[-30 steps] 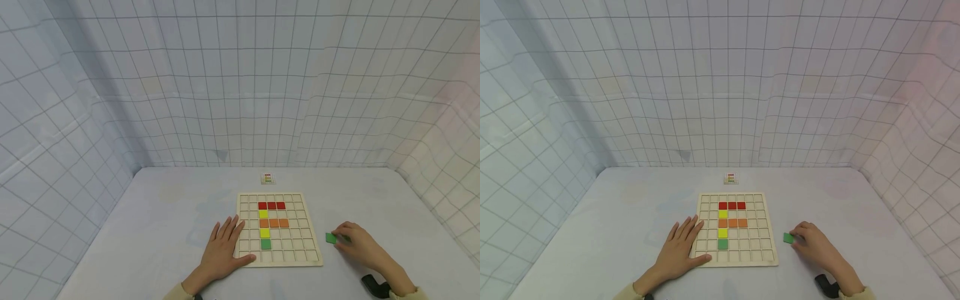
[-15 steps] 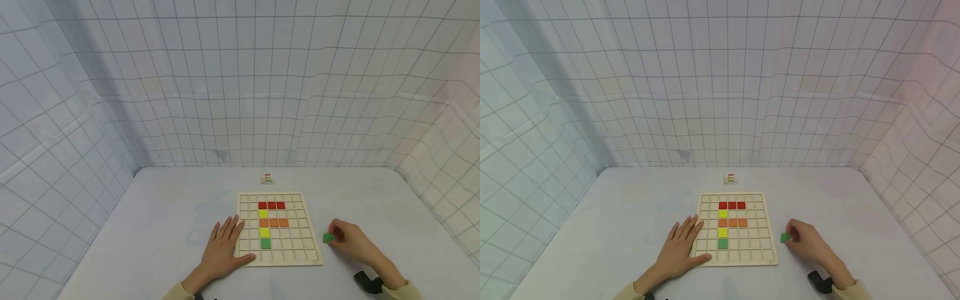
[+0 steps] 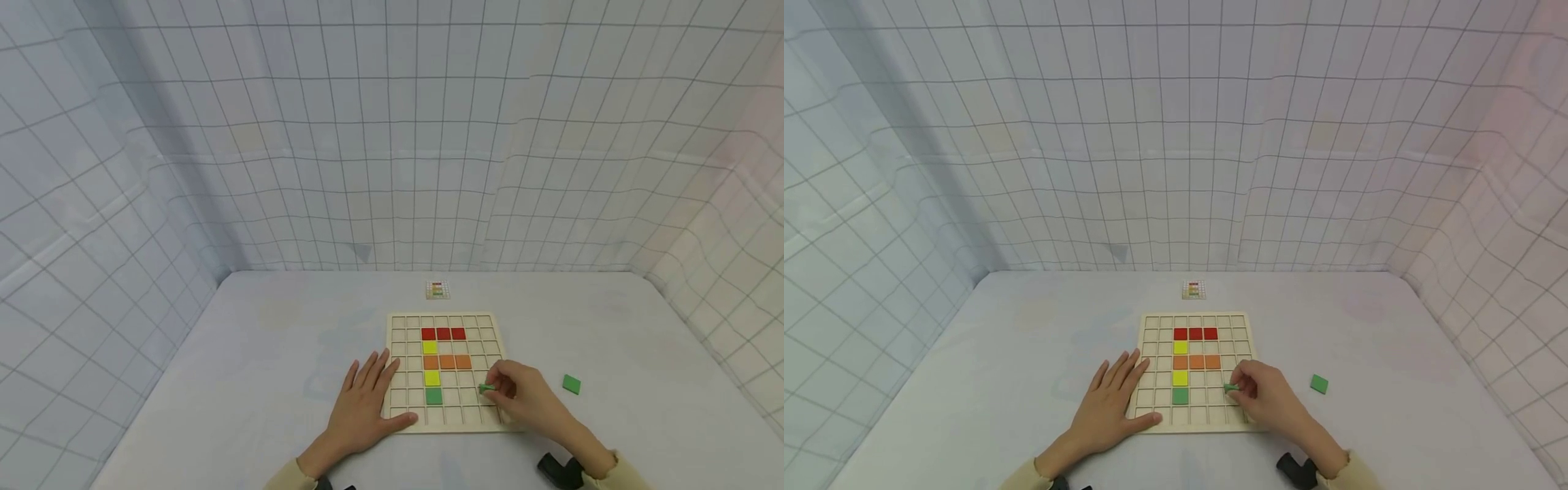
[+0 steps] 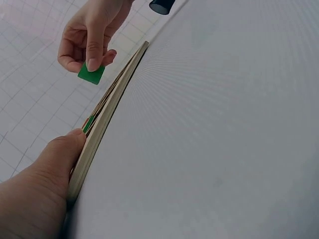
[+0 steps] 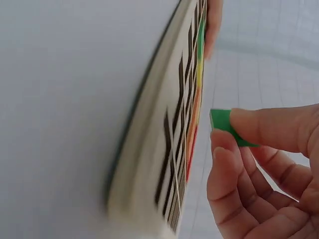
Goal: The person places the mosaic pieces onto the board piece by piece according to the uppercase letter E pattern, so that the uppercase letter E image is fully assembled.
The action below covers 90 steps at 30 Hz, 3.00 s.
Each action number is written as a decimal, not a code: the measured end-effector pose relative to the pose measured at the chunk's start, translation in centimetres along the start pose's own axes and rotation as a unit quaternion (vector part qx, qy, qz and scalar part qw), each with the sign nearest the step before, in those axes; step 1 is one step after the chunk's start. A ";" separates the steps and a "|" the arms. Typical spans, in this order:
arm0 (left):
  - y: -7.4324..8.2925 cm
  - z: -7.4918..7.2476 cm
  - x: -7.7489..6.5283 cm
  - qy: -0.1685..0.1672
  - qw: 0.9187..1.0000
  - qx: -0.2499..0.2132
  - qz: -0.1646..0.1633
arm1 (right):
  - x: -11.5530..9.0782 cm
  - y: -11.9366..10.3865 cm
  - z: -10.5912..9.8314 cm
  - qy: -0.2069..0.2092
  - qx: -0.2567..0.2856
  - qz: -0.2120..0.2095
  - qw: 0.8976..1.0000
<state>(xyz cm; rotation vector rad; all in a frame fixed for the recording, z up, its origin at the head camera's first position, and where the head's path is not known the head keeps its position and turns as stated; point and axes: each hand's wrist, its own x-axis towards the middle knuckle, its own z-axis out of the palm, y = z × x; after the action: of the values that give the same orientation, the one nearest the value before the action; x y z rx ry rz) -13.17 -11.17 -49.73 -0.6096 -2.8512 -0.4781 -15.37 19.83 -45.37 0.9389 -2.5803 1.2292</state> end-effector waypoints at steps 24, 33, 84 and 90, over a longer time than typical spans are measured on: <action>-0.1 0.0 0.0 0.005 1.000 0.000 0.002 | 2.5 -1.5 3.4 -0.100 -0.040 0.092 0.990; -0.1 0.2 0.1 0.012 1.000 0.002 0.006 | 2.6 -0.9 3.5 -0.091 0.012 0.122 0.988; -0.2 0.0 0.1 -0.002 1.000 0.011 -0.003 | -5.8 4.6 -7.3 0.003 -0.248 0.207 0.947; -0.2 -0.1 0.1 -0.002 1.000 0.009 -0.005 | -5.3 4.9 -7.2 -0.001 -0.239 0.210 0.948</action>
<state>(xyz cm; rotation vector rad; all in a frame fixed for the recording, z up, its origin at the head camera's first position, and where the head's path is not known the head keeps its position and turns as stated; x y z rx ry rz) -13.35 -11.35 -49.64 -0.5953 -2.8598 -0.4535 -15.01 30.00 -45.81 0.3036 -2.9645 0.5962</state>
